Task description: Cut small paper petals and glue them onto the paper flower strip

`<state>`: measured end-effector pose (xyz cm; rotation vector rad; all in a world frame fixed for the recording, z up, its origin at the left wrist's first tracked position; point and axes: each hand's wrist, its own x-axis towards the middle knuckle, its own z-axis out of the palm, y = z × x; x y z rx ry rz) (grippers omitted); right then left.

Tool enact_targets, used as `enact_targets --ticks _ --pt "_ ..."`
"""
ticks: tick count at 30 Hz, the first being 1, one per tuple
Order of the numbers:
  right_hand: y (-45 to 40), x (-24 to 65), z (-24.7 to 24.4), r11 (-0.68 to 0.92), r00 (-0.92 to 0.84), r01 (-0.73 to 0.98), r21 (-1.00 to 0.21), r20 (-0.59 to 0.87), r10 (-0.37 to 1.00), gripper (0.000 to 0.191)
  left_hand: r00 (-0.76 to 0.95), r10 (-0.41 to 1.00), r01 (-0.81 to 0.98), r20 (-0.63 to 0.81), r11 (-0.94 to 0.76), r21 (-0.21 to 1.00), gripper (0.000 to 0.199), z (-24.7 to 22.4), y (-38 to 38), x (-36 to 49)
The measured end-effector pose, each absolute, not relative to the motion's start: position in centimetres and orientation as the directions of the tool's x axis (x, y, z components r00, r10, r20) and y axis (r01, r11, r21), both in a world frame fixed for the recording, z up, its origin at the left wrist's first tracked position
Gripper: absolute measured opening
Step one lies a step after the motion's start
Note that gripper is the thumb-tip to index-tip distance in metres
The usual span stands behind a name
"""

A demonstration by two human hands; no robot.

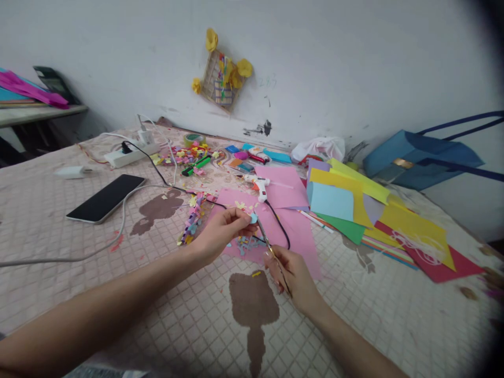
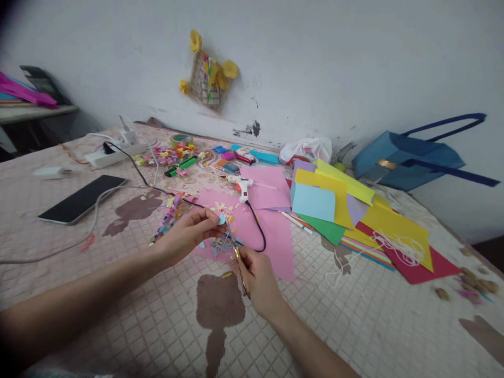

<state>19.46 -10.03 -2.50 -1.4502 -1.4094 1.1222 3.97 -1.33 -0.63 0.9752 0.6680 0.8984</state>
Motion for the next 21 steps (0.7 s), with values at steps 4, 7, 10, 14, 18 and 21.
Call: enact_targets --ticks 4,7,10,14,18,21 --pt "-9.99 19.51 -2.62 -0.038 -0.021 0.295 -0.955 -0.046 0.999 0.037 0.465 0.879 -0.334 -0.105 0.284 0.899 0.018 -0.47 -1.2 3.86" --pt "-10.01 19.59 -2.74 -0.034 -0.028 0.3 -0.953 -0.044 0.999 0.037 0.468 0.877 -0.334 -0.105 0.286 0.898 0.017 -0.35 -1.12 3.82" --pt "-10.06 19.64 -2.85 -0.041 -0.031 0.291 -0.956 -0.052 0.998 0.036 0.467 0.878 -0.328 -0.107 0.284 0.901 0.017 -0.32 -1.06 3.81" --pt "-10.13 19.67 -3.04 -0.048 -0.031 0.276 -0.96 -0.059 0.998 0.034 0.472 0.876 -0.327 -0.1 0.279 0.903 0.016 -0.35 -1.0 3.8" --pt "-10.17 19.59 -3.02 -0.042 -0.033 0.27 -0.962 -0.053 0.998 0.035 0.485 0.87 -0.331 -0.091 0.279 0.901 0.017 -0.36 -0.99 3.78" --pt "-10.19 19.44 -2.82 -0.062 -0.031 0.256 -0.965 -0.072 0.997 0.038 0.487 0.869 -0.335 -0.092 0.283 0.899 0.018 -0.4 -1.01 3.79"
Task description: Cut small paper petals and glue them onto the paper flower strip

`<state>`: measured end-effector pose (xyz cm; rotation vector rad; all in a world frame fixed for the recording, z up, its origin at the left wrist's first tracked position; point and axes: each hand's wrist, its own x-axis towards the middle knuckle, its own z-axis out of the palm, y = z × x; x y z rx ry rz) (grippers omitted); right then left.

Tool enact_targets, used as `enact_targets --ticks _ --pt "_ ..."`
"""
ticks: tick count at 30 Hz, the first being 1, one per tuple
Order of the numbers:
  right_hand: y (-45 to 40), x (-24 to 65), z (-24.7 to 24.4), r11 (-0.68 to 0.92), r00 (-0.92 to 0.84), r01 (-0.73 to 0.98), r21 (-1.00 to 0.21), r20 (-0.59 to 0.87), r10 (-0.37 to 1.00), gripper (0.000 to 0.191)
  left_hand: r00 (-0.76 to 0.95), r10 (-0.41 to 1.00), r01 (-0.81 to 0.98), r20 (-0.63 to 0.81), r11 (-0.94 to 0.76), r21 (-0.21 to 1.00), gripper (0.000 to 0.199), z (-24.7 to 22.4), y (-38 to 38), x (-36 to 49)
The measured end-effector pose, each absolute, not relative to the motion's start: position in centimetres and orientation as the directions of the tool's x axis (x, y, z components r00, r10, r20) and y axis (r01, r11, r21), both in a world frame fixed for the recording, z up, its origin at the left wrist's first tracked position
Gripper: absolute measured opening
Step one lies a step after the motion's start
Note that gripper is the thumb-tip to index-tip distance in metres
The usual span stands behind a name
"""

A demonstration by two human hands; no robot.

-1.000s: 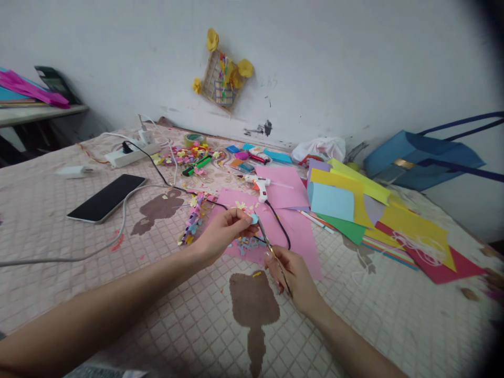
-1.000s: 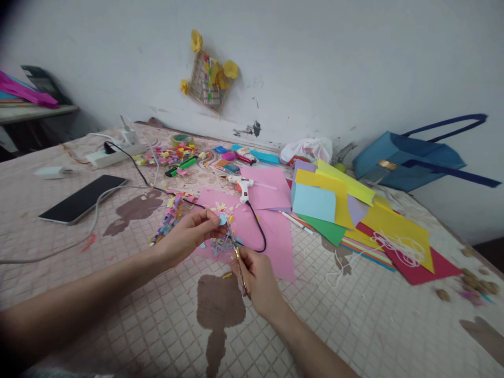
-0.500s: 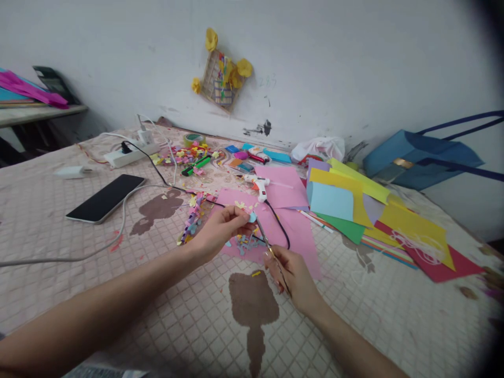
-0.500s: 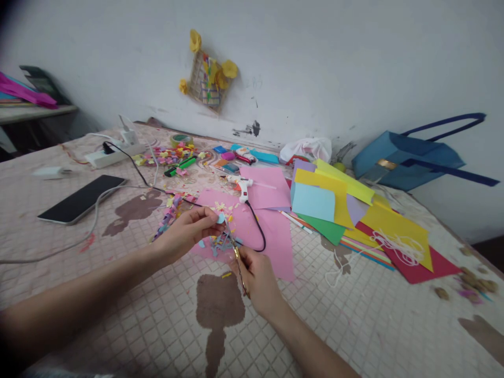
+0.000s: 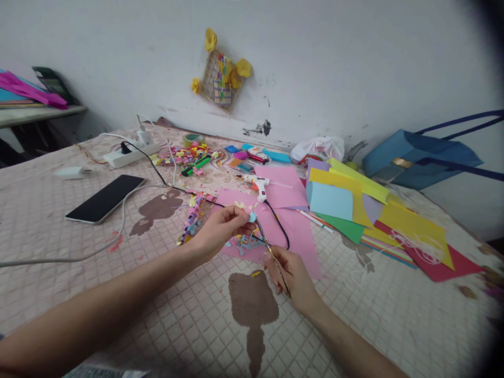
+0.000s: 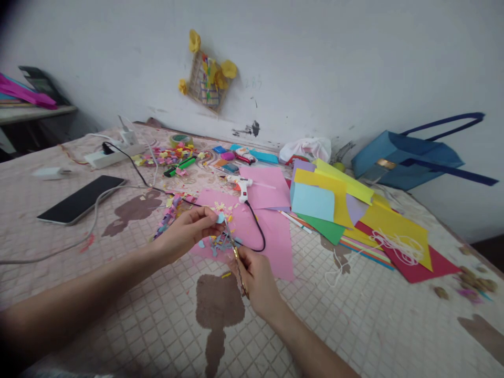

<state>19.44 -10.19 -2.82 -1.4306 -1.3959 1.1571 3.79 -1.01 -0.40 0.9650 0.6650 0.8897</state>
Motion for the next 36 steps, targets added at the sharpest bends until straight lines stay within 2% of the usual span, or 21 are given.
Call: enact_targets --ticks 9,13,18,25,36 --pt "-10.1 19.5 -2.8 -0.079 -0.029 0.277 -0.958 -0.091 0.995 0.04 0.494 0.866 -0.335 -0.072 0.266 0.904 0.017 -0.4 -0.7 3.6" --pt "-10.0 19.4 -2.3 -0.133 -0.064 0.182 -0.974 -0.146 0.987 0.046 0.508 0.859 -0.348 -0.07 0.279 0.895 0.017 -0.3 -0.7 3.6" --pt "-10.4 19.0 -1.9 -0.103 -0.12 0.11 -0.989 -0.116 0.986 0.043 0.492 0.865 -0.355 -0.103 0.307 0.883 0.018 -0.4 -1.3 3.8" --pt "-10.4 18.8 -2.8 -0.095 -0.085 0.125 -0.988 -0.106 0.991 0.042 0.469 0.879 -0.351 -0.09 0.279 0.894 0.019 -0.4 -1.7 4.0" --pt "-10.3 18.6 -2.7 -0.087 -0.055 0.15 -0.985 -0.096 0.994 0.043 0.505 0.855 -0.379 -0.117 0.342 0.86 0.017 -0.3 -2.1 4.2"
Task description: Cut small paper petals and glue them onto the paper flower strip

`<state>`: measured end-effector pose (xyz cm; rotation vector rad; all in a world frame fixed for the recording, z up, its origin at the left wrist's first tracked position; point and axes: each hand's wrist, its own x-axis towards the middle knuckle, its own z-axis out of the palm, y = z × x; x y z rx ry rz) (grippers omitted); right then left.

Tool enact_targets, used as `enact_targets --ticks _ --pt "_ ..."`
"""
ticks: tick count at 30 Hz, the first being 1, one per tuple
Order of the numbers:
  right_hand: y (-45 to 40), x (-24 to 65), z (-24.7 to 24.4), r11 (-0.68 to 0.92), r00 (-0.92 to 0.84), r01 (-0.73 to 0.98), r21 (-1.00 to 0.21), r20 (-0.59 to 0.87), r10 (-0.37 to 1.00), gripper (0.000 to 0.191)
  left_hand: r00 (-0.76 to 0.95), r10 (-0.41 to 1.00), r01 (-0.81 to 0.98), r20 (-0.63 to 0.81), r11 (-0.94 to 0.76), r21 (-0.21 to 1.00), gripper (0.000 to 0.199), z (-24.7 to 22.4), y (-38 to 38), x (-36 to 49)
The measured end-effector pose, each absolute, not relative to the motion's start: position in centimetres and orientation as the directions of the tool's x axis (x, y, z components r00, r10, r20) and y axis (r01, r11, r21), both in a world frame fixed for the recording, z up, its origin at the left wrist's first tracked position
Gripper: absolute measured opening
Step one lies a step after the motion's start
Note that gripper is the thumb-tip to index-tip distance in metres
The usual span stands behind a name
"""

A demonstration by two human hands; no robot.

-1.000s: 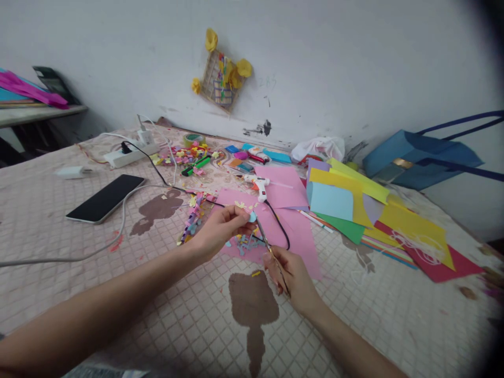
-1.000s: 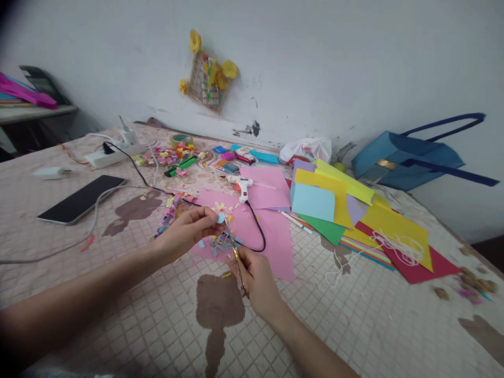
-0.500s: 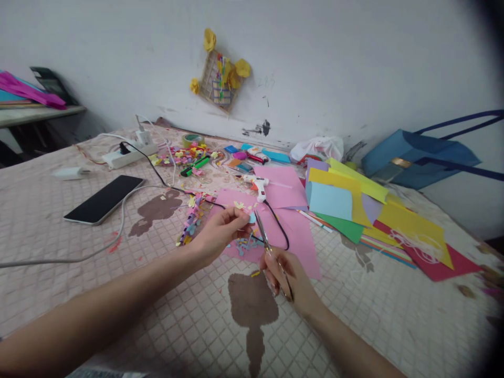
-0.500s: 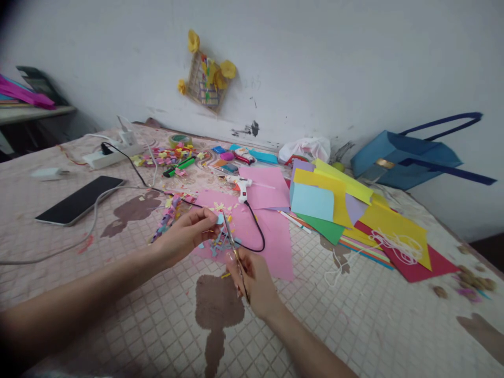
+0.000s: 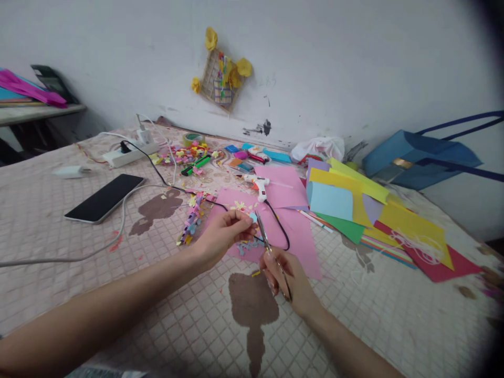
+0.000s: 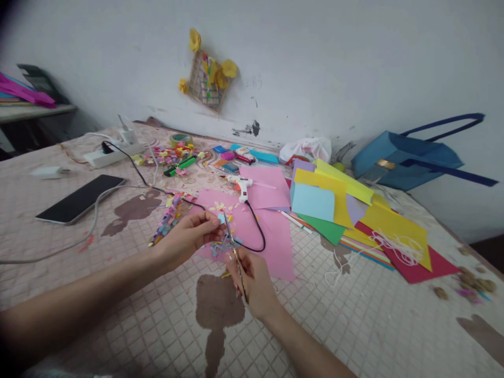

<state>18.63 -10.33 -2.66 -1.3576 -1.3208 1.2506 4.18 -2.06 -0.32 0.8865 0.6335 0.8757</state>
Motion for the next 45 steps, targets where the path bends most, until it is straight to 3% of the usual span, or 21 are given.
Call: enact_targets --ticks 38,41,45 --pt "-10.2 18.8 -2.9 -0.116 -0.005 0.169 -0.979 -0.118 0.993 0.045 0.477 0.872 -0.387 -0.107 0.318 0.866 0.015 -0.6 -2.1 4.2" --pt "-9.8 19.4 -2.5 -0.13 0.032 0.129 -0.983 -0.127 0.991 0.045 0.535 0.84 -0.312 -0.093 0.298 0.902 0.018 -0.8 -1.9 4.1" --pt "-9.3 20.6 -1.8 -0.112 0.041 0.056 -0.992 -0.11 0.993 0.038 0.706 0.697 -0.075 -0.127 0.252 0.965 0.018 -1.0 -1.9 3.9"
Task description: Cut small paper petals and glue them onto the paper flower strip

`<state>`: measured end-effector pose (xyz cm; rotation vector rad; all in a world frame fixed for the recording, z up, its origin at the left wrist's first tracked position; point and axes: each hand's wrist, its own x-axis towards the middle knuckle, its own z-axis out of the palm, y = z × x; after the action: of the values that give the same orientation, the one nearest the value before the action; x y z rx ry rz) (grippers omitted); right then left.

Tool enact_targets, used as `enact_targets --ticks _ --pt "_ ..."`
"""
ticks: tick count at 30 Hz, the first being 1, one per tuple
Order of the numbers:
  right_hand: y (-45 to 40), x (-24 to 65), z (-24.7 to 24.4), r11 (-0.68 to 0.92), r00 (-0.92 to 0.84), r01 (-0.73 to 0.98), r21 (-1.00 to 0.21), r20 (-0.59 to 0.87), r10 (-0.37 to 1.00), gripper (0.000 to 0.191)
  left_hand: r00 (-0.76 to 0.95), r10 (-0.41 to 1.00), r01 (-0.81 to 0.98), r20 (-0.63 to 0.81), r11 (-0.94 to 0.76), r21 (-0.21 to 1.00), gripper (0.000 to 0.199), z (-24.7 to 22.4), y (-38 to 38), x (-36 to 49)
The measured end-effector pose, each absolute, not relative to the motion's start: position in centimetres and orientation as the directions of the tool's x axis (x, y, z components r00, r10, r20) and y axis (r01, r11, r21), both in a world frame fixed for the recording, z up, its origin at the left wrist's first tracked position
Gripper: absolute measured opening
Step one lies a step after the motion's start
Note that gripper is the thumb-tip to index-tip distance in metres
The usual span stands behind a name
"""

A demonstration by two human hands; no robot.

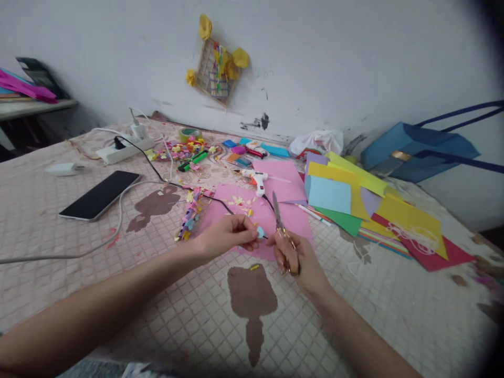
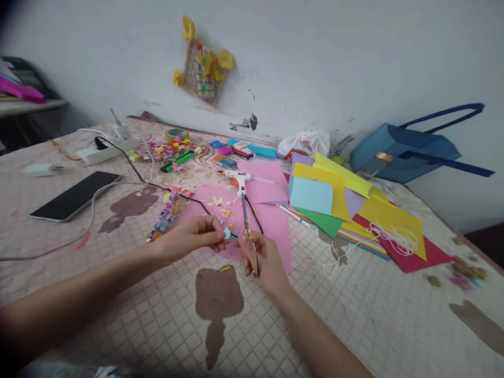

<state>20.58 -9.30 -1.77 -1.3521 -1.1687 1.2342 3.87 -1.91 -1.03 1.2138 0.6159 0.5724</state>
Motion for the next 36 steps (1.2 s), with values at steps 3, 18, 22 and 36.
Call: enact_targets --ticks 3,18,22,36 --pt "-9.1 21.0 -1.4 -0.126 0.006 0.061 -0.99 -0.125 0.992 0.031 0.801 0.579 0.055 -0.153 0.184 0.981 0.016 -1.2 -2.2 3.9" --pt "-9.0 20.7 -1.5 -0.118 -0.021 0.211 -0.97 -0.126 0.992 0.02 0.722 0.683 0.08 -0.113 0.08 0.994 0.017 -1.4 -2.0 4.0" --pt "-9.1 20.5 -1.6 -0.063 0.048 0.206 -0.977 -0.054 0.997 0.021 0.728 0.672 0.07 -0.132 0.119 0.99 0.016 -1.5 -2.3 4.2" --pt "-9.9 19.9 -1.4 -0.104 -0.064 0.157 -0.982 -0.115 0.991 0.04 0.619 0.779 -0.168 -0.1 0.255 0.952 0.021 -0.8 -1.1 3.5"
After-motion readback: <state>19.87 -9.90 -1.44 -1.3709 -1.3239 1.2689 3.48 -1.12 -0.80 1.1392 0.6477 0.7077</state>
